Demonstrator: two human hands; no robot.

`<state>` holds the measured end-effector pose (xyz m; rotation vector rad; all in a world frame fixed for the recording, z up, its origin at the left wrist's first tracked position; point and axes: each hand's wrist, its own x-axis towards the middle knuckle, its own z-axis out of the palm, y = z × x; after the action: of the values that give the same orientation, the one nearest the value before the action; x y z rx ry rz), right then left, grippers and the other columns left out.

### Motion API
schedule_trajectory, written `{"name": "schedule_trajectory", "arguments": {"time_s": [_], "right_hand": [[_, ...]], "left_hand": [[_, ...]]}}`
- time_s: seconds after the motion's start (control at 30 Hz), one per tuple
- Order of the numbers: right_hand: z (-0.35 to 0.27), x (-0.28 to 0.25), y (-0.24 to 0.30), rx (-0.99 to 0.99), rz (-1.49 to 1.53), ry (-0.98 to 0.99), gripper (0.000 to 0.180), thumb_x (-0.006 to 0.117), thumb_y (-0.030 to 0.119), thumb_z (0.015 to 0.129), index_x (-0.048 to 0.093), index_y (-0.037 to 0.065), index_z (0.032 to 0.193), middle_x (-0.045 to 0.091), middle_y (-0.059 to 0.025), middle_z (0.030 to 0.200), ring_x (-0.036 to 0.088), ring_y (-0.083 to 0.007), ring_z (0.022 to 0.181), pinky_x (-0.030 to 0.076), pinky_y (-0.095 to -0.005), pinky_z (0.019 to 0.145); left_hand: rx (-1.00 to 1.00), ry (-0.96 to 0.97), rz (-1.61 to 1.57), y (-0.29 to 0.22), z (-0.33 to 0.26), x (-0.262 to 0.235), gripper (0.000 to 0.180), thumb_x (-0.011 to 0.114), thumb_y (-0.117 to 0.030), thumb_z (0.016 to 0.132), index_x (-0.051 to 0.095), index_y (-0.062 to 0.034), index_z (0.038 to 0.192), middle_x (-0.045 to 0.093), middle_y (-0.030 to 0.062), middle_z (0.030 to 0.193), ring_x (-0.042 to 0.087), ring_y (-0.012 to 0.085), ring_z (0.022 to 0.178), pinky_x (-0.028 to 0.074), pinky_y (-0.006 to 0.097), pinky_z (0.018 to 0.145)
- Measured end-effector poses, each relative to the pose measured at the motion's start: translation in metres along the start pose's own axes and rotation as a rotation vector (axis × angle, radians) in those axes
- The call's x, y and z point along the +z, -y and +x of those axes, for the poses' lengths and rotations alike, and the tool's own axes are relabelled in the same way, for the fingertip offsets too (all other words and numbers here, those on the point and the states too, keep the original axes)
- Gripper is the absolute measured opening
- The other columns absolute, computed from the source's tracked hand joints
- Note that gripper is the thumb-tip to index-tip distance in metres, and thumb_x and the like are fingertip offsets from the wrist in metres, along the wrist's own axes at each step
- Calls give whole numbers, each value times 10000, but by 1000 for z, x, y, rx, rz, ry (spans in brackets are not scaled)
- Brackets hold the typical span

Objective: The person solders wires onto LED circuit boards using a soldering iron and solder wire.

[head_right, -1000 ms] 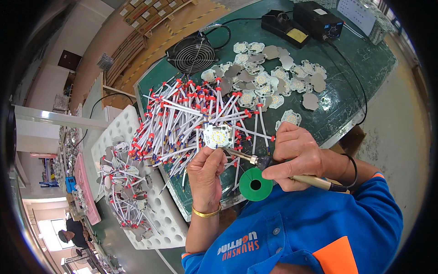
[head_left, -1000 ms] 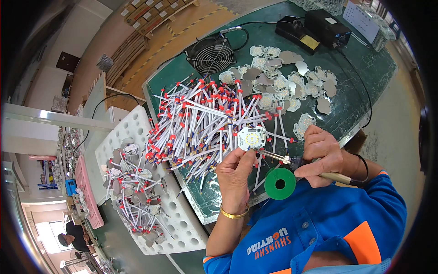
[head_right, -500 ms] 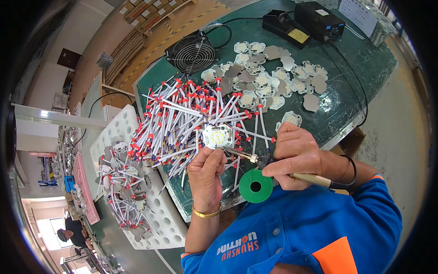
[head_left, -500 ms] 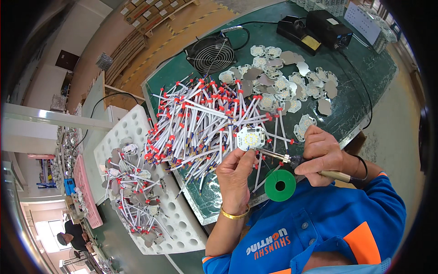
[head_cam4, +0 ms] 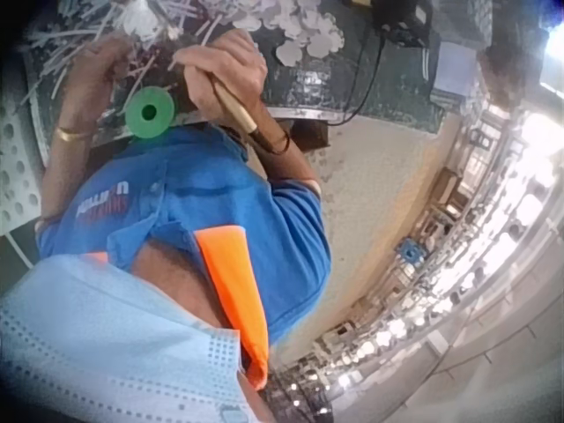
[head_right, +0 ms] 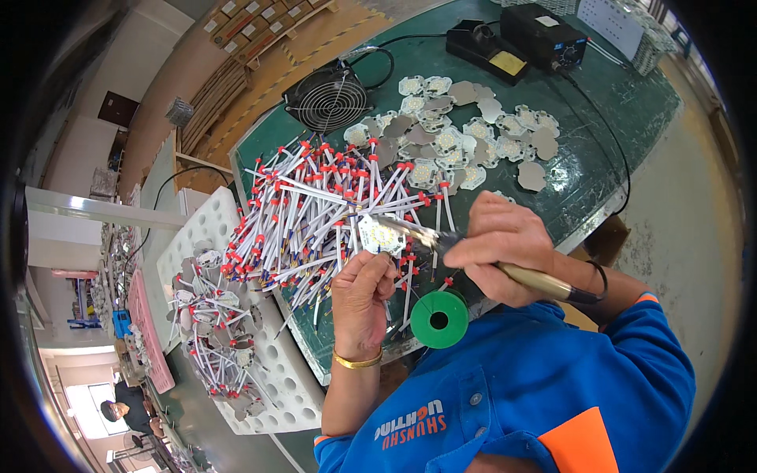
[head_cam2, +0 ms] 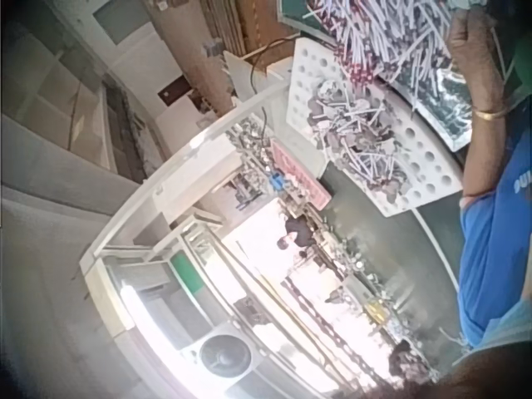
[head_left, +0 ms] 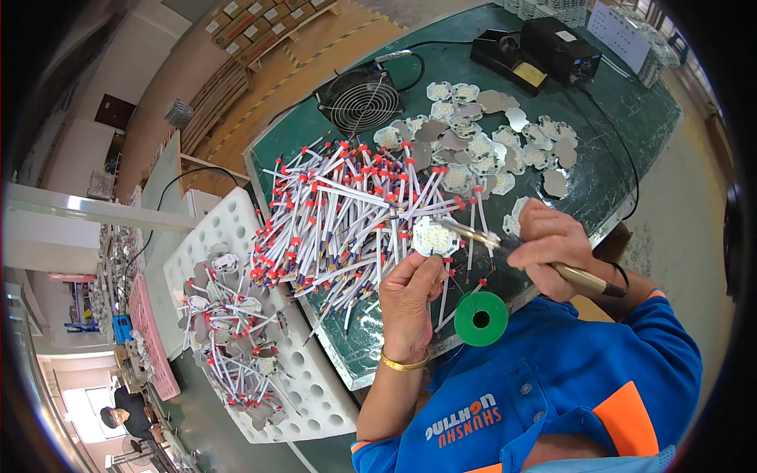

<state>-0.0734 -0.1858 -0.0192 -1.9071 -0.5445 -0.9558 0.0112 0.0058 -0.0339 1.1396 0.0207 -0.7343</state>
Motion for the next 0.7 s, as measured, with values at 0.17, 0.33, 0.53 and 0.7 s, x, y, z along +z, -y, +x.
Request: {"name": "schedule_trajectory", "arguments": {"time_s": [0.17, 0.33, 0.53, 0.7], "right_hand": [[15, 9, -3, 195, -260, 66, 165, 665, 67, 698, 592, 66, 847, 546, -76, 702, 516, -242, 589, 413, -332, 538], [21, 31, -15, 345, -121, 51, 190, 667, 79, 705, 561, 66, 862, 576, -72, 768, 567, -258, 685, 449, -335, 598], [17, 29, -18, 403, -96, 235, 199, 640, 30, 716, 532, 74, 878, 594, -62, 829, 579, -268, 761, 465, -344, 674], [7, 44, -18, 233, -113, -20, 199, 665, -47, 668, 532, 45, 784, 571, -71, 714, 536, -237, 620, 428, -315, 538]], "left_hand": [[-15, 76, 21, 5, 1, 0, 58, 612, -65, 811, 633, -16, 789, 601, 16, 674, 379, 22, 507, 267, 178, 463], [-56, 109, 140, 6, 1, -1, 64, 585, -60, 821, 633, -19, 809, 609, 28, 699, 404, 39, 523, 304, 178, 488], [41, 46, 227, 4, -4, -5, 163, 592, -107, 850, 630, -8, 974, 654, 59, 788, 460, 39, 578, 328, 168, 511], [-39, 149, -12, 2, -3, -11, 190, 558, -117, 868, 608, -16, 1021, 655, 77, 807, 489, 71, 604, 355, 195, 544]]}}
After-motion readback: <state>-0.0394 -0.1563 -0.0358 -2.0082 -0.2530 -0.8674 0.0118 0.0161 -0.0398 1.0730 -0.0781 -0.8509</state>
